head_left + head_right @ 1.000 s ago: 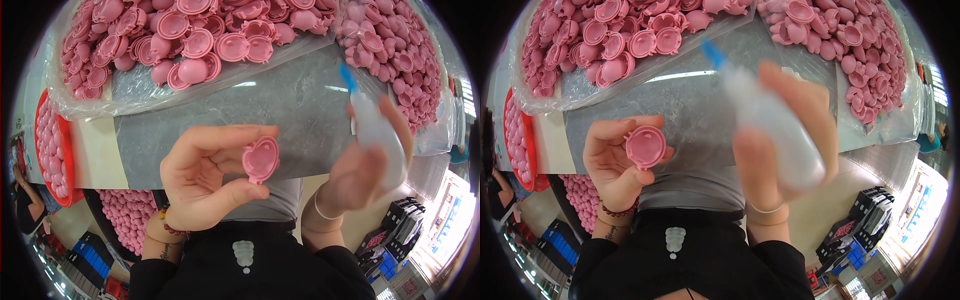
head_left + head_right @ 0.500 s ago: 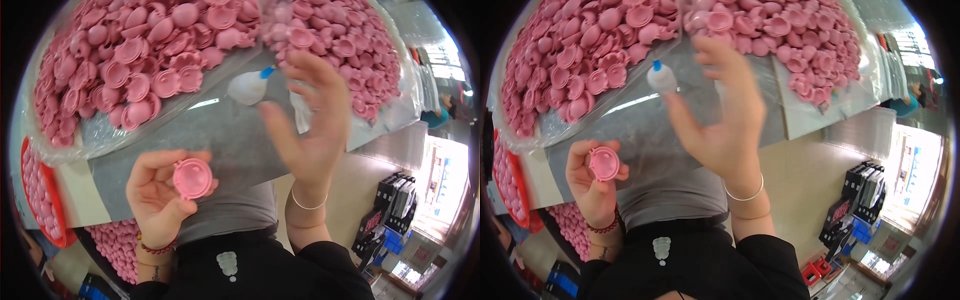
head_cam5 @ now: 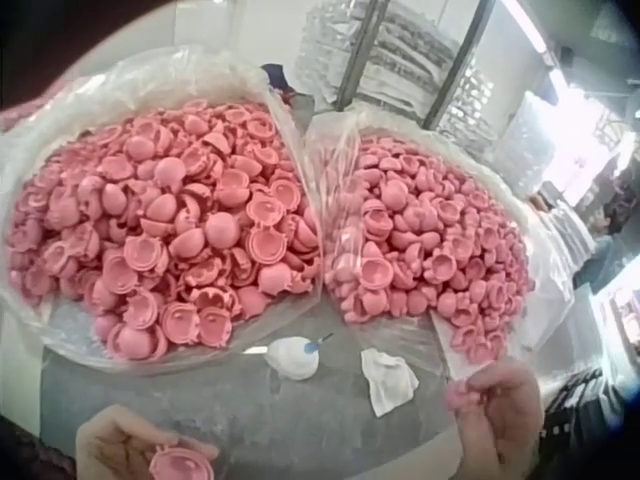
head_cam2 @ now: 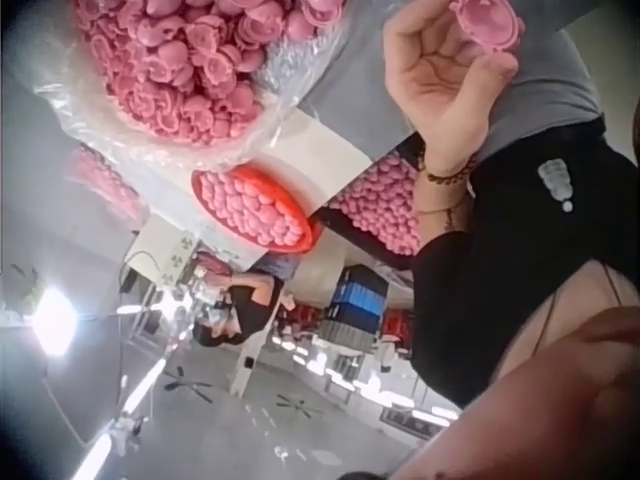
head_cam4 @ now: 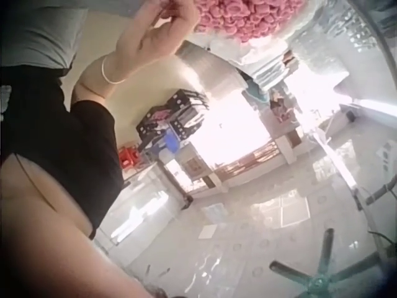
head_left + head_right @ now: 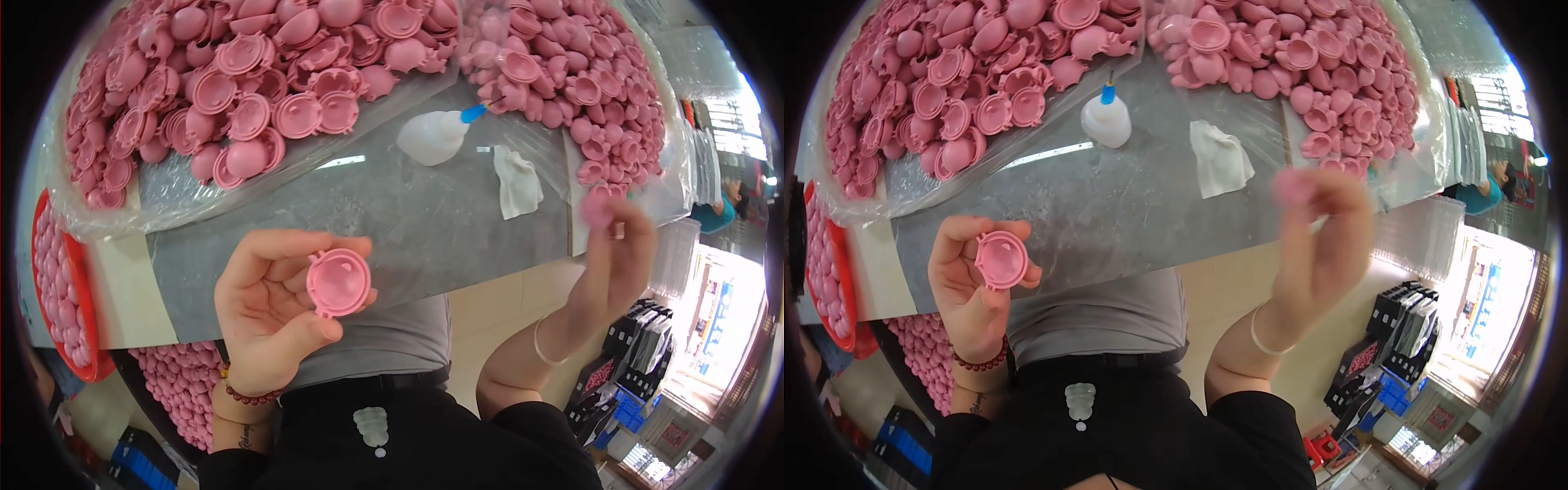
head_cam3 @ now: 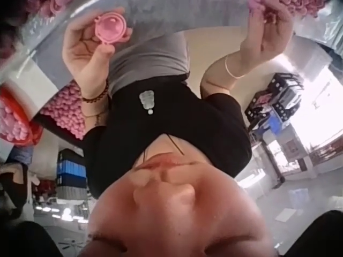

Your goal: The person assembles plastic parts by applying glue from a squeeze bottle and pressing the components together by hand.

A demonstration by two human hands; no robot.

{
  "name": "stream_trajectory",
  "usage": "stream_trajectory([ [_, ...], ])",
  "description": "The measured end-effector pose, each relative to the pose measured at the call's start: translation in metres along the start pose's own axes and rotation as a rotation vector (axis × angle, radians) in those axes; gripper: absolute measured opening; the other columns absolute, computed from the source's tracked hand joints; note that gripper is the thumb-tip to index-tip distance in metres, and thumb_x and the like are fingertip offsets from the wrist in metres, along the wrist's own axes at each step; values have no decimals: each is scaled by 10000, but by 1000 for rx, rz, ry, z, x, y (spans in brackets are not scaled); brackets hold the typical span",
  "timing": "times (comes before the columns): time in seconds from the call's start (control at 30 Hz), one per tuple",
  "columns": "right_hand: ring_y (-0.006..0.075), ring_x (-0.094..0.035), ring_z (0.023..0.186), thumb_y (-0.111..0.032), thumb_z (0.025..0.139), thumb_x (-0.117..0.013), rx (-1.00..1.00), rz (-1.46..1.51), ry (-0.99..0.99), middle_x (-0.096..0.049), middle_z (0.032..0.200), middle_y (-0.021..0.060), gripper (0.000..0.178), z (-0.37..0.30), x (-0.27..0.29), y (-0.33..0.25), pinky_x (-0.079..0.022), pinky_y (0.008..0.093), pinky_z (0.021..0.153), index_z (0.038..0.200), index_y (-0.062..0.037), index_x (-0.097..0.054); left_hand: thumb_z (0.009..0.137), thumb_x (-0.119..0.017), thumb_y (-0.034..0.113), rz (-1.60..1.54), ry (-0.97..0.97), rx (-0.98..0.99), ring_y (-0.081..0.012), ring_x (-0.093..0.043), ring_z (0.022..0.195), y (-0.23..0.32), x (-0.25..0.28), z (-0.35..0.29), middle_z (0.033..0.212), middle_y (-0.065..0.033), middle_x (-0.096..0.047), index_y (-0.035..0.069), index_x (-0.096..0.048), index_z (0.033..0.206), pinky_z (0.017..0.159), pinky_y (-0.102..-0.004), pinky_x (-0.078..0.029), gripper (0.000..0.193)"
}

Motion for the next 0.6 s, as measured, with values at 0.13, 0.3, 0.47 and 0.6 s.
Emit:
stream_trajectory([
  [0.13,174,-502,681,82,639,-506,49,100,-891,-504,732,71,175,-20,-52,-36,-388,257,612,781,11,-580,668,-628,-44,-16,-30,-2,-252,-537,963,3,2,0,1063,-257,-496,-55,-391,1072,803,-362,-478,469],
  [0.3,136,-504,619,79,617,-550,102,49,-665,-508,763,80,251,-32,-71,-20,-379,217,492,855,7,-590,665,-630,-52,-57,-30,14,-240,-536,967,2,2,-1,1067,-253,-500,-53,-399,1079,813,-329,-466,474],
  [0.47,112,-506,588,57,582,-613,38,1,-734,-535,818,90,327,-22,-61,-28,-356,177,435,904,4,-589,660,-649,-46,-20,-29,91,-209,-538,971,3,3,0,1066,-227,-516,-46,-403,1091,824,-283,-445,497],
  [0.6,138,-519,611,-17,562,-675,34,47,-686,-550,833,89,312,-23,-61,-37,-388,200,478,864,12,-599,648,-659,-57,-43,-13,116,-208,-540,968,2,2,2,1059,-218,-523,-48,-424,1072,815,-286,-452,485],
])
Point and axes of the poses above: each hand's wrist, its own z-axis towards the middle knuckle, its own x-axis out of the back of the hand, y = z × x, the point moved 3 cm from there along z, towards the middle knuckle
